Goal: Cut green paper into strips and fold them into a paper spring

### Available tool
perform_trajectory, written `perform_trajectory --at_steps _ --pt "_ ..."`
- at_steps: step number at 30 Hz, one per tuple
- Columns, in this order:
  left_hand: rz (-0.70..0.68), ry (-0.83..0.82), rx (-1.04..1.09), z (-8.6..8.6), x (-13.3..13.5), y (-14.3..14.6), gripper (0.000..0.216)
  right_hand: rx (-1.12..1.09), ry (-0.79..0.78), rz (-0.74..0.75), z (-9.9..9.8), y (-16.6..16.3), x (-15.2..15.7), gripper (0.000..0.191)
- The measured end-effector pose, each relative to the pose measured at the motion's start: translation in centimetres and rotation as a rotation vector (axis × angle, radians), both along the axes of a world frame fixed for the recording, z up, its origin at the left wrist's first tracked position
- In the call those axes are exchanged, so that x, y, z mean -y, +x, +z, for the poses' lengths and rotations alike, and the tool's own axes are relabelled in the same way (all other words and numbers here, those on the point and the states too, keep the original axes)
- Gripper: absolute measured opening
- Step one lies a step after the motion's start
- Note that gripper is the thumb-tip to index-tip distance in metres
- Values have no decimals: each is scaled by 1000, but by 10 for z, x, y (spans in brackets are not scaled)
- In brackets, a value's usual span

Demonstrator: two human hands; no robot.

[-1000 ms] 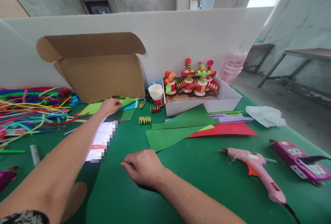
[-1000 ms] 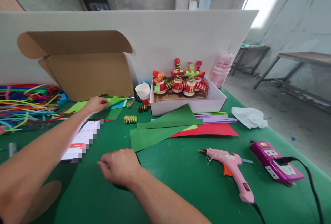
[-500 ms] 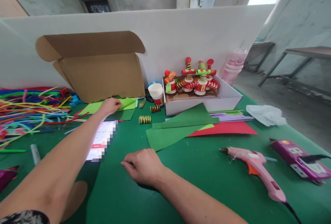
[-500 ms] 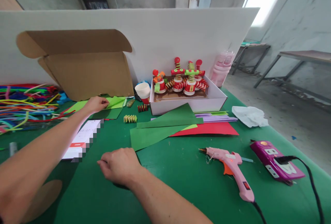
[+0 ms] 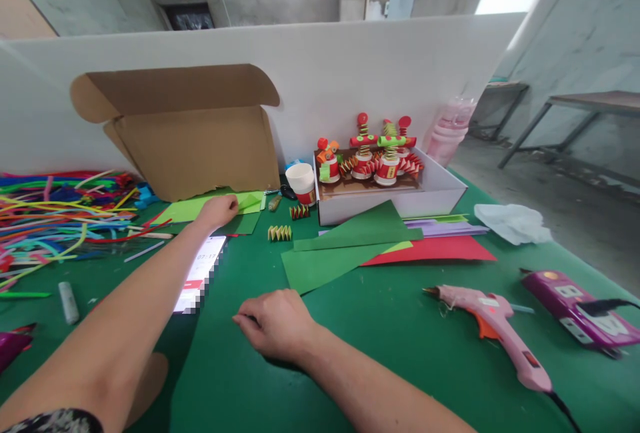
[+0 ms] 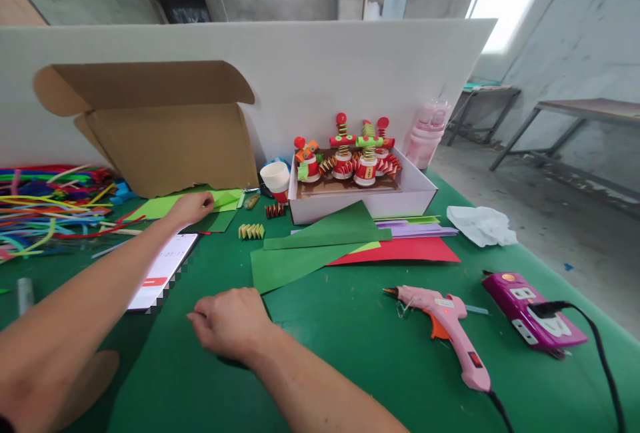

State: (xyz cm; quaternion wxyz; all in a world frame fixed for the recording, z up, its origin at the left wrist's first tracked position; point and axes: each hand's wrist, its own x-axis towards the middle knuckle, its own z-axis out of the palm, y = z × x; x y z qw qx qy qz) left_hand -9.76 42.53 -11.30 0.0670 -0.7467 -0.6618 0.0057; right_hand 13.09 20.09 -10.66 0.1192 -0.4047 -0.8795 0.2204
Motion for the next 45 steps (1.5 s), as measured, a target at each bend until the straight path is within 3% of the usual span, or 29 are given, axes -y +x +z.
perform_trajectory --at_steps 12,18,22,29,37,45 --pt "-43 -59 -77 3 -1 9 46 14 7 13 -1 -1 0 30" --pt "-51 -107 -40 8 -8 3 28 9 10 11 1 0 1 28" --pt "-56 -122 18 13 -11 -6 32 2 8 12 1 1 1 28" --pt "-25 -89 65 13 -12 -14 33 -8 12 8 -2 0 1 28" --pt "10 -32 4 4 -11 1 27 9 8 7 -1 0 1 29" --pt "0 17 -28 10 1 9 30 3 19 5 -4 -2 1 30"
